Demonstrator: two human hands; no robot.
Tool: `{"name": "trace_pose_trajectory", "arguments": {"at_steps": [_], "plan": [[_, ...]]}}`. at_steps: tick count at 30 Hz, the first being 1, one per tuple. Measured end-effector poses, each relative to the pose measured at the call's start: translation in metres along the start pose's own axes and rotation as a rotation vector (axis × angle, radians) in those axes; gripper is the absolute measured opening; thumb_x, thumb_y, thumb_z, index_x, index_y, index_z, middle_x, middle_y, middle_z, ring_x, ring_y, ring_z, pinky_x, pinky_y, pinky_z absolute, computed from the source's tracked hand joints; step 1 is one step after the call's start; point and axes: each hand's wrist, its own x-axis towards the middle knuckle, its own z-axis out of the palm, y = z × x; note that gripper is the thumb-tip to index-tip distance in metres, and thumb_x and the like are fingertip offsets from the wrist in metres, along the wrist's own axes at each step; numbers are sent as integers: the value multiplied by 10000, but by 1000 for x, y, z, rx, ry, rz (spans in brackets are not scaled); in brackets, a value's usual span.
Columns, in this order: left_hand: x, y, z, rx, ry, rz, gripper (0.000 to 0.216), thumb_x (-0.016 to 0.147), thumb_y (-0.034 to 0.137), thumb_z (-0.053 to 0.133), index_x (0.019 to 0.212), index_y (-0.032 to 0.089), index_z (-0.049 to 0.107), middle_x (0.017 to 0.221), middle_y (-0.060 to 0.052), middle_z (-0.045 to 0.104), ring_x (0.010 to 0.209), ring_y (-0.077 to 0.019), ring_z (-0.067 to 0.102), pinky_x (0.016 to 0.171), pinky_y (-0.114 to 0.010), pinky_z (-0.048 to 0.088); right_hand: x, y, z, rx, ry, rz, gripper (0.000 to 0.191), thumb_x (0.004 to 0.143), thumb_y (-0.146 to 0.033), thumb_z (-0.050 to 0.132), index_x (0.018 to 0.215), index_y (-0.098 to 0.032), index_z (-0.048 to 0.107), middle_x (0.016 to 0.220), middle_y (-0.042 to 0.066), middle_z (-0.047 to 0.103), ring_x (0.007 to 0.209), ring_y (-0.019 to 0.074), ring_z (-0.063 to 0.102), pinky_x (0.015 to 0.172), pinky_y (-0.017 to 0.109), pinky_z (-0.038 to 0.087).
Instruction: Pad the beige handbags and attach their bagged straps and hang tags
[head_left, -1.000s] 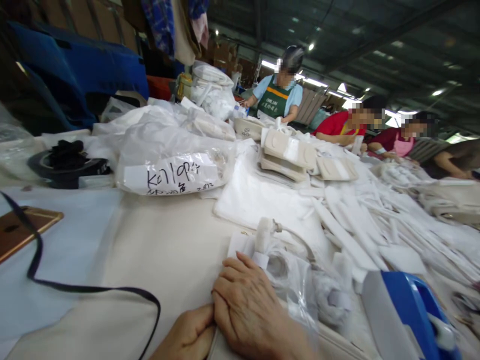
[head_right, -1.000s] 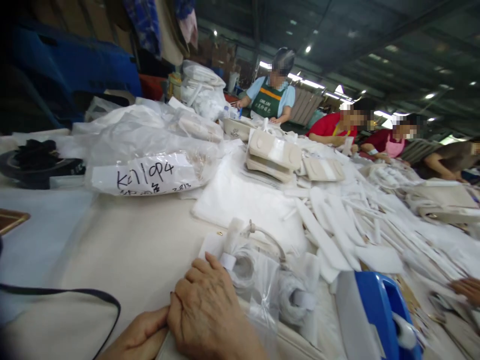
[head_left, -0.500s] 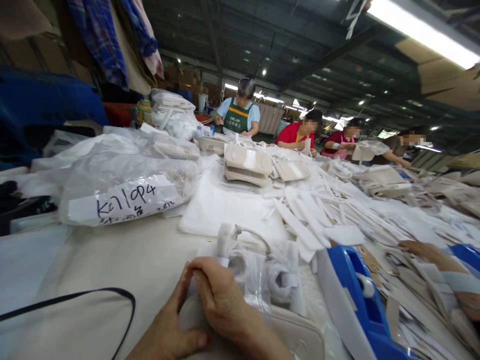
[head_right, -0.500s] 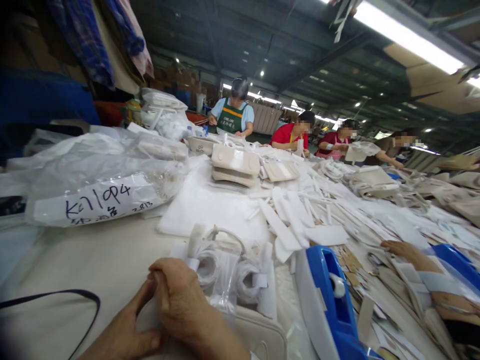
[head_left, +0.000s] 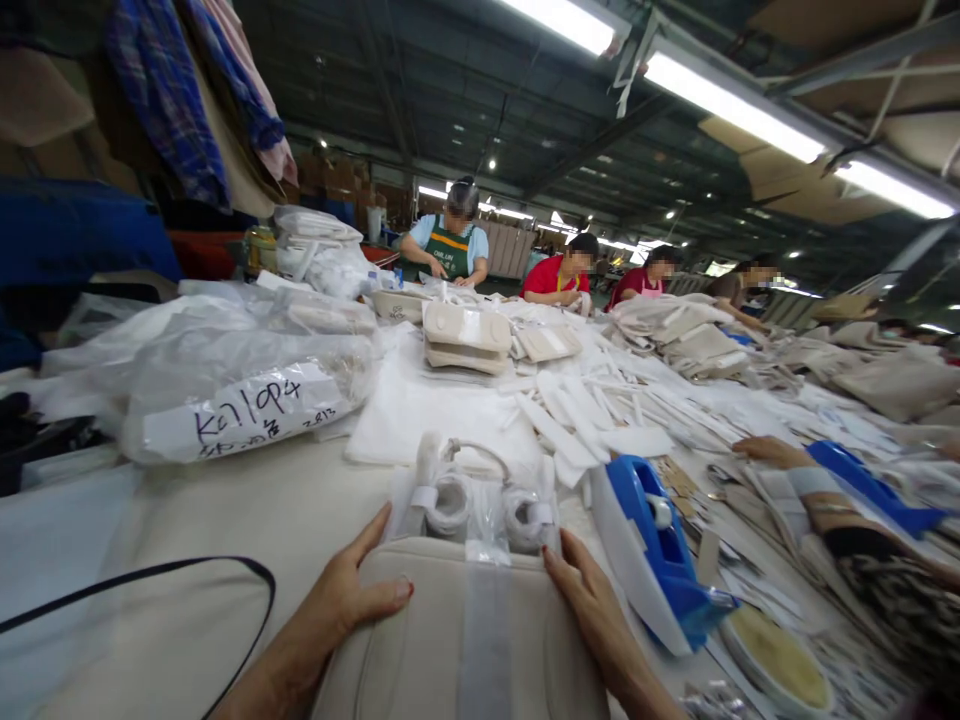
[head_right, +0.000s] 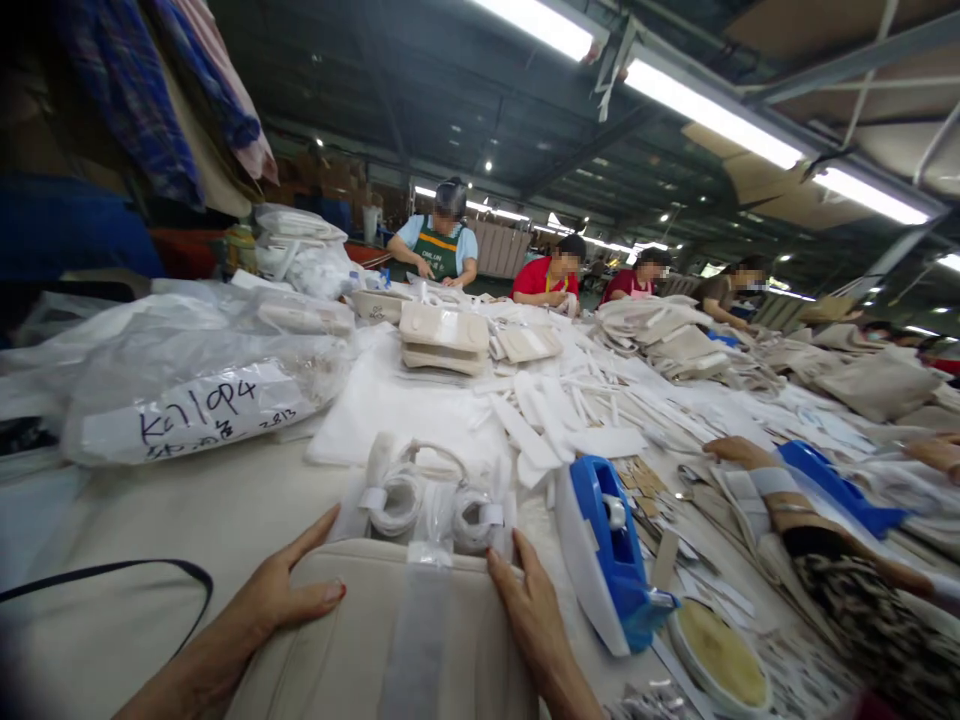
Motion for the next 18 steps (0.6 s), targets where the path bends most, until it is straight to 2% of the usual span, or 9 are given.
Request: {"name": "trace_pose_trajectory", "arguments": {"at_steps": [3, 7, 10, 12, 13, 15, 16, 18], "plan": [[-16, 8, -4, -110, -48, -75, 1086, 545, 402, 751, 1453, 165, 205, 1065, -81, 693, 975, -282, 650, 829, -343, 537, -7, -6, 9, 29, -64, -58, 558, 802, -537, 528, 1216, -165, 579, 1227, 112, 606, 1184, 308, 516, 999, 432, 399], [-30, -8, -22, 49, 49, -40, 1061, 508, 458, 754, 1425, 167, 305, 1192, -83, 640, 1062, -303, 610, 895, -336, 509, -22, -12, 24, -43, -62, -115, 530, 819, -513, 526, 1209, -157, 579, 1210, 113, 617, 1154, 296, 542, 972, 416, 424], [-28, -22, -34, 190, 129, -48, 970, 559, 436, 690, 1415, 155, 331, 1203, -79, 635, 1108, -312, 583, 961, -370, 465, -27, -8, 33, -205, -9, -137, 533, 837, -474, 526, 1247, -133, 536, 1216, 148, 607, 1139, 294, 557, 961, 430, 437], [-25, -25, -37, 225, 157, -71, 898, 610, 430, 646, 1413, 171, 340, 1189, -80, 643, 1097, -316, 591, 974, -414, 451, -27, -9, 37, -367, 83, -211, 560, 835, -415, 551, 1287, -91, 488, 1270, 205, 556, 1178, 320, 525, 979, 487, 416], [-23, -26, -37, 234, 163, -72, 868, 630, 426, 628, 1411, 176, 344, 1190, -83, 642, 1098, -319, 591, 982, -434, 441, -27, -12, 39, -451, 136, -303, 553, 840, -366, 552, 1301, -72, 468, 1310, 230, 513, 1218, 332, 487, 999, 521, 389], [-21, -26, -37, 254, 167, -51, 841, 653, 413, 609, 1410, 161, 344, 1206, -95, 632, 1132, -320, 568, 1015, -453, 403, -28, -22, 42, -579, 192, -595, 494, 861, -255, 521, 1313, -69, 450, 1372, 235, 446, 1300, 326, 390, 1046, 565, 316], [-19, -27, -37, 266, 164, -34, 840, 659, 408, 603, 1412, 145, 338, 1215, -100, 625, 1154, -318, 552, 1033, -450, 383, -29, -29, 43, -614, 166, -764, 468, 874, -220, 500, 1321, -91, 444, 1393, 211, 432, 1332, 304, 345, 1072, 565, 278], [-16, -31, -39, 294, 154, 1, 841, 666, 414, 594, 1410, 118, 337, 1232, -102, 613, 1186, -309, 526, 1061, -435, 352, -33, -45, 47, -639, -16, -1032, 457, 911, -234, 472, 1357, -159, 404, 1419, 134, 428, 1368, 237, 288, 1122, 512, 221]]}}
